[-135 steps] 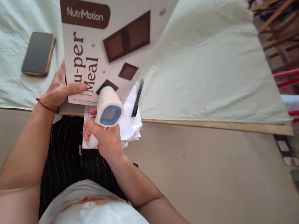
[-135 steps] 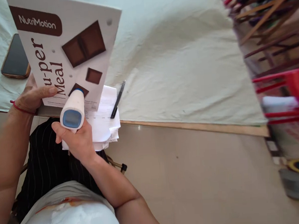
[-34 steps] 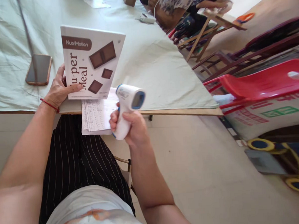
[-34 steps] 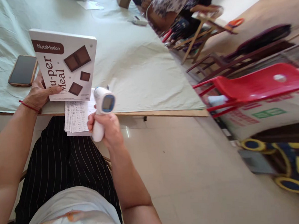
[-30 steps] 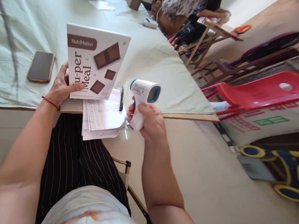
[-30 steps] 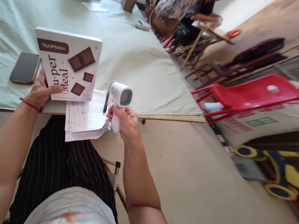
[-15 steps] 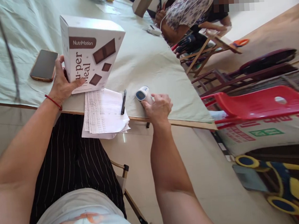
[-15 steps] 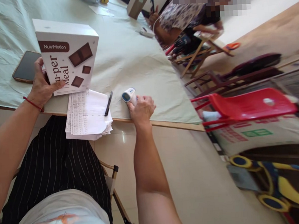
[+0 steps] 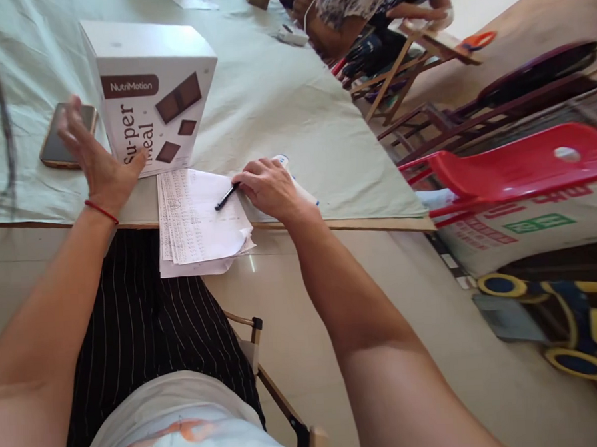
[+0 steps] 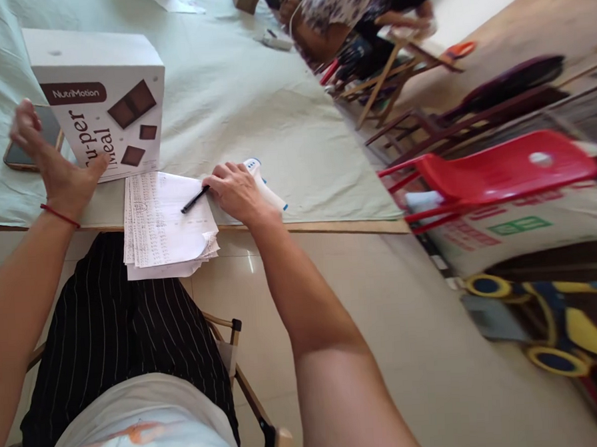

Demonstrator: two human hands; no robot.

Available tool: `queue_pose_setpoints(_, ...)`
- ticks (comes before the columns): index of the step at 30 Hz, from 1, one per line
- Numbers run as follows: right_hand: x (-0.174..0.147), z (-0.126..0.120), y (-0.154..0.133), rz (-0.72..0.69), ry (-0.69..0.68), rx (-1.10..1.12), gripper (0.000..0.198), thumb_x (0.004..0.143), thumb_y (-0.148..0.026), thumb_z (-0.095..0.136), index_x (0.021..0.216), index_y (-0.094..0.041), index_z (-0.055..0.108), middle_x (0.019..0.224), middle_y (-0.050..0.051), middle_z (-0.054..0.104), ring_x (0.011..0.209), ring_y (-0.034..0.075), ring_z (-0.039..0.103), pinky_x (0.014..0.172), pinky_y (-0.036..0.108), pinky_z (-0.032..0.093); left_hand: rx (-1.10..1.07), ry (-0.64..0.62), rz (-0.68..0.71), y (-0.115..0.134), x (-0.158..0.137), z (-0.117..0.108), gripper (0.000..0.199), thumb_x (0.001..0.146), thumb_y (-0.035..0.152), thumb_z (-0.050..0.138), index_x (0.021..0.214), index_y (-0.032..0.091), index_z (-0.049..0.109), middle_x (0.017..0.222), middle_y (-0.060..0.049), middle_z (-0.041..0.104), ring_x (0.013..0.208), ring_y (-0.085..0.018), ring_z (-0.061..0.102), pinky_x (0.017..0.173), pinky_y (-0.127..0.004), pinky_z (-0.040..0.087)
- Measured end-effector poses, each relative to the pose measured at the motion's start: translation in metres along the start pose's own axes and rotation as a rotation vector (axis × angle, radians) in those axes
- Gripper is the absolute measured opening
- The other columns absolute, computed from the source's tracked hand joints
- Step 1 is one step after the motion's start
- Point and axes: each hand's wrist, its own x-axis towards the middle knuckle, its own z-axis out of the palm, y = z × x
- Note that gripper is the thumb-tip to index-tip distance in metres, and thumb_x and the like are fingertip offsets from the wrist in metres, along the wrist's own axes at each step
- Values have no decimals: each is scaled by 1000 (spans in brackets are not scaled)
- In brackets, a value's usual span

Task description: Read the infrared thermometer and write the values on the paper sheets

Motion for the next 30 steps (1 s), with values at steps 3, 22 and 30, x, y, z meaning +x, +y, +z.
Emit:
queue_pose_setpoints(3,-2,2,6,-9,37,-35,25,98,-22,49,109,-20,72,105,14,73,107,30,62,97,47,46,221,177,7,29,-3,-7,63,100,59,66,134,13,39,140,-14,45,135,-28,38,118,-53,34)
queue_pose_setpoints(22,39,8,-100,609,409,1111,14,80,-20,66,72,-23,55,59,-9,53,57,10,53,59,25,45,0,-614,435,54,0,8,33,106,40,60,123,15,72,135,-11,69,126,-30,65,115,-48,53)
queue_pose_setpoints(30,33,14,-97,493,448,952,19,86,-21,64,72,-23,51,60,-9,48,59,9,51,60,25,44,2,-641,400,55,1,8,33,106,42,58,125,18,71,139,-10,67,130,-30,64,115,-47,53)
